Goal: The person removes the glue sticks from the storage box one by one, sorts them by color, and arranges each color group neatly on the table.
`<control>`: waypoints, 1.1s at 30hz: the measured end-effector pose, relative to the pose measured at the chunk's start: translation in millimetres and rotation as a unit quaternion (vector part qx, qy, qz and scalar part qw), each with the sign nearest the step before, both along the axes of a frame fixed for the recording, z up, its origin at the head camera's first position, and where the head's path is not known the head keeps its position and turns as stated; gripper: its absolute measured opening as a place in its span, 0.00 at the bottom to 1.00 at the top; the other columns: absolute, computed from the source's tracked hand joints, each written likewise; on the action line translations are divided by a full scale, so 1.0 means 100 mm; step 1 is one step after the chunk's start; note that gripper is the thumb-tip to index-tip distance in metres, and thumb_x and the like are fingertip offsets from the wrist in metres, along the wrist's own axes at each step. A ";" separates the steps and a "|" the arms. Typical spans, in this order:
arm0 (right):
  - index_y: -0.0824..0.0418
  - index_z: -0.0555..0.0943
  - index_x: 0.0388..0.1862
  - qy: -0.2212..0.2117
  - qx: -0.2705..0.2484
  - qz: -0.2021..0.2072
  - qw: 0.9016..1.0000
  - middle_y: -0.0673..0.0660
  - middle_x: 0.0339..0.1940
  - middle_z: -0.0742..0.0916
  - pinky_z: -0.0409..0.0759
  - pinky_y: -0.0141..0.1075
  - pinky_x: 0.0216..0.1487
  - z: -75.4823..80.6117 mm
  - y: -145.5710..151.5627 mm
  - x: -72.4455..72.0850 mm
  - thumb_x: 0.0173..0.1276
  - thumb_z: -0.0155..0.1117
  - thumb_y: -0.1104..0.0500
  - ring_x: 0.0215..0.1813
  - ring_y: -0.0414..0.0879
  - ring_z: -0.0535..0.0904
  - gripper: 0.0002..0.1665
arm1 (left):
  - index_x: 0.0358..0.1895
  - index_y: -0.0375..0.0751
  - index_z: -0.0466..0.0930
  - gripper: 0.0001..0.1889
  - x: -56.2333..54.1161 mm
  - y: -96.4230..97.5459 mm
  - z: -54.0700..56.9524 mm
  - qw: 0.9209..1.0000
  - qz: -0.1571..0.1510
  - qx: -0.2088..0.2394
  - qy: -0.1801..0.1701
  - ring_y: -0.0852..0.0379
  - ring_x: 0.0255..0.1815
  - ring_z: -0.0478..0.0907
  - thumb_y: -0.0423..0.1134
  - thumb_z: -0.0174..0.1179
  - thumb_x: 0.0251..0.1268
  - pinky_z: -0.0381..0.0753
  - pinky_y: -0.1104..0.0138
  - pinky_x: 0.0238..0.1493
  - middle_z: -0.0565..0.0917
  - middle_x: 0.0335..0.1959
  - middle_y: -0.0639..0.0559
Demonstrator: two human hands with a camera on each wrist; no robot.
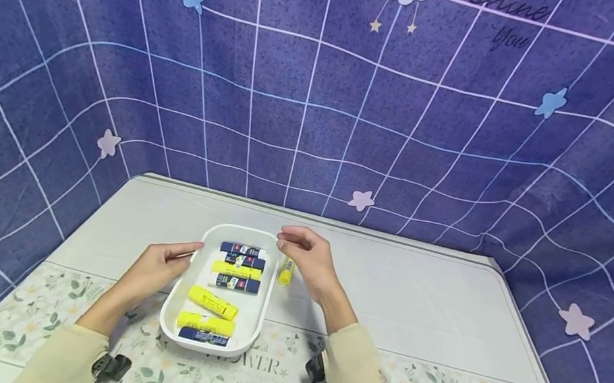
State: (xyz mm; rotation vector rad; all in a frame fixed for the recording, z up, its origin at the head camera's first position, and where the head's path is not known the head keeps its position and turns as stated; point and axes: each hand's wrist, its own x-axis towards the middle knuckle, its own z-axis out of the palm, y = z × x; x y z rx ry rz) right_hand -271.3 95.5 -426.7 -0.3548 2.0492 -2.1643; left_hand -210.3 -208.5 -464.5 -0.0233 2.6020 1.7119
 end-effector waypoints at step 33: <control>0.73 0.78 0.65 0.006 0.111 0.352 0.930 0.77 0.64 0.82 0.86 0.35 0.62 -0.02 -0.52 0.24 0.67 0.69 0.71 0.60 0.53 0.85 0.27 | 0.72 0.42 0.76 0.24 0.00 0.01 0.00 1.000 0.002 -0.016 0.011 0.44 0.69 0.80 0.34 0.52 0.75 0.83 0.56 0.66 0.80 0.69 0.38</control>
